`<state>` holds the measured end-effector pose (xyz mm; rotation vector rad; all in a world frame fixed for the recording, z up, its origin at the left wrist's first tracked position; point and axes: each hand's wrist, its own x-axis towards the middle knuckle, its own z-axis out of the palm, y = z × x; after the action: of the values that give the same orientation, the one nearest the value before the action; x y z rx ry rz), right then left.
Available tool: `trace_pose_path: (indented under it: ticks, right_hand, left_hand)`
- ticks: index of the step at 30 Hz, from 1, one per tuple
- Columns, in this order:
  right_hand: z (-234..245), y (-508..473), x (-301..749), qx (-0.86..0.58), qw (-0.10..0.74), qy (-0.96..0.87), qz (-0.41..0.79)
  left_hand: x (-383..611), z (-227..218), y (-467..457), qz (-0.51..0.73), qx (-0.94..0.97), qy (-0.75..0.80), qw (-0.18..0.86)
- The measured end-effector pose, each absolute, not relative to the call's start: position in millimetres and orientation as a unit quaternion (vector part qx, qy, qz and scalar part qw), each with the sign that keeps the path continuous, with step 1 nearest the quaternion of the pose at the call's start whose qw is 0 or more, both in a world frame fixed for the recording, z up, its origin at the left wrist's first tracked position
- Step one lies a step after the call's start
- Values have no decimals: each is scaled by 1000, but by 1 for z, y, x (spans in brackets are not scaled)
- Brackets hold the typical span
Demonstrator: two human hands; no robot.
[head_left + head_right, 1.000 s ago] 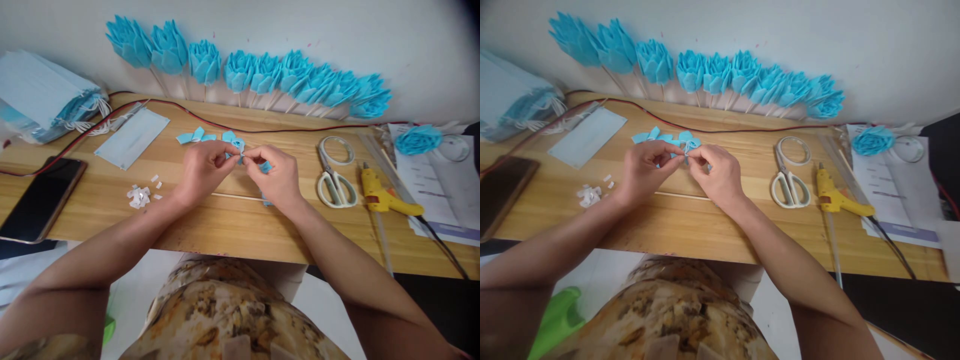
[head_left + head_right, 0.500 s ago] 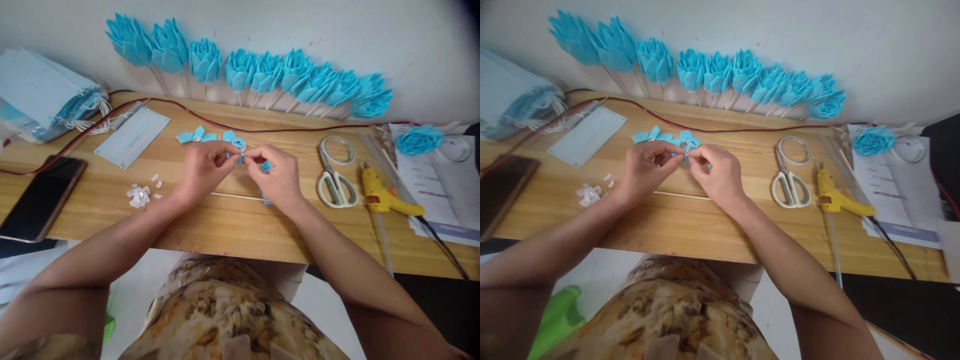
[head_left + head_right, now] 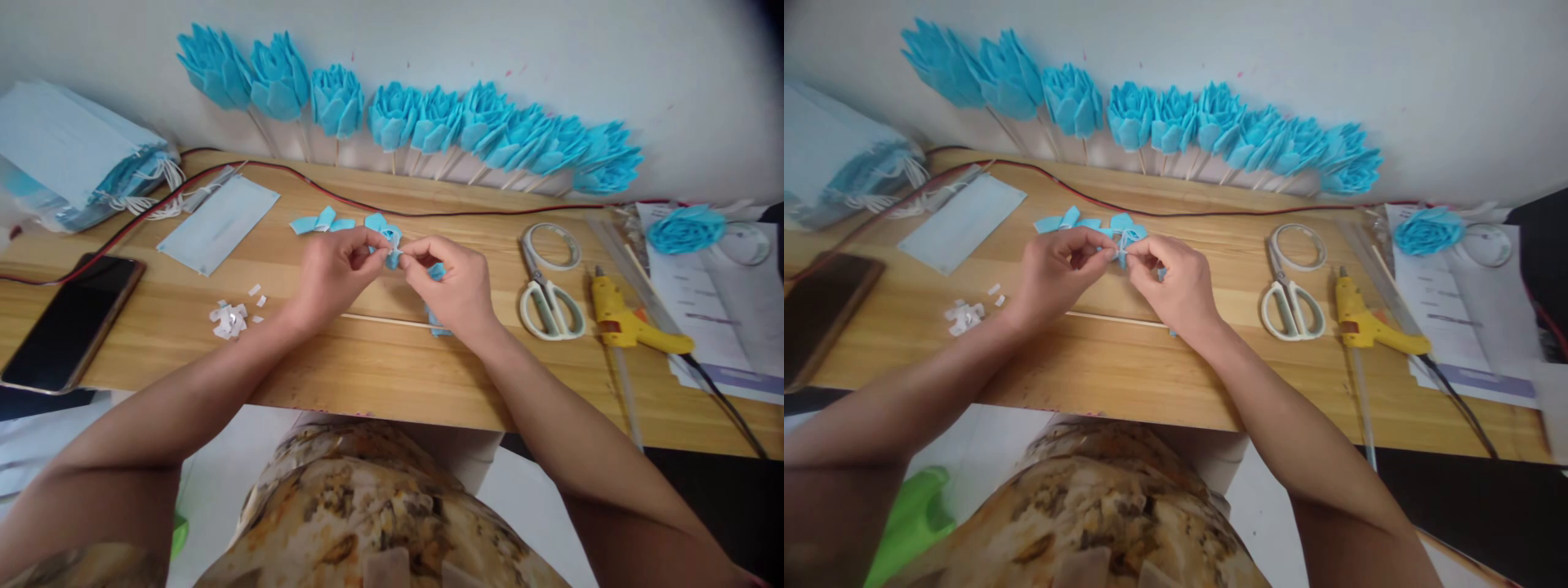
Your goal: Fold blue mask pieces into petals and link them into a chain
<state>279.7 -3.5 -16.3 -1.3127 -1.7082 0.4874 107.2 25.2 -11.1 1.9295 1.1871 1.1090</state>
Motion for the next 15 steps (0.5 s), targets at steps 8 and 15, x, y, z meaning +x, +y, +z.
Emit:
trace_pose_path:
  ticks: [8,15]
  right_hand:
    - [-15,7,290,-537,472,-611,339]
    - [-15,7,290,-520,481,-595,380]
  left_hand:
    - [86,11,28,428,686,497,316]
    - [11,32,4,342,650,616,286]
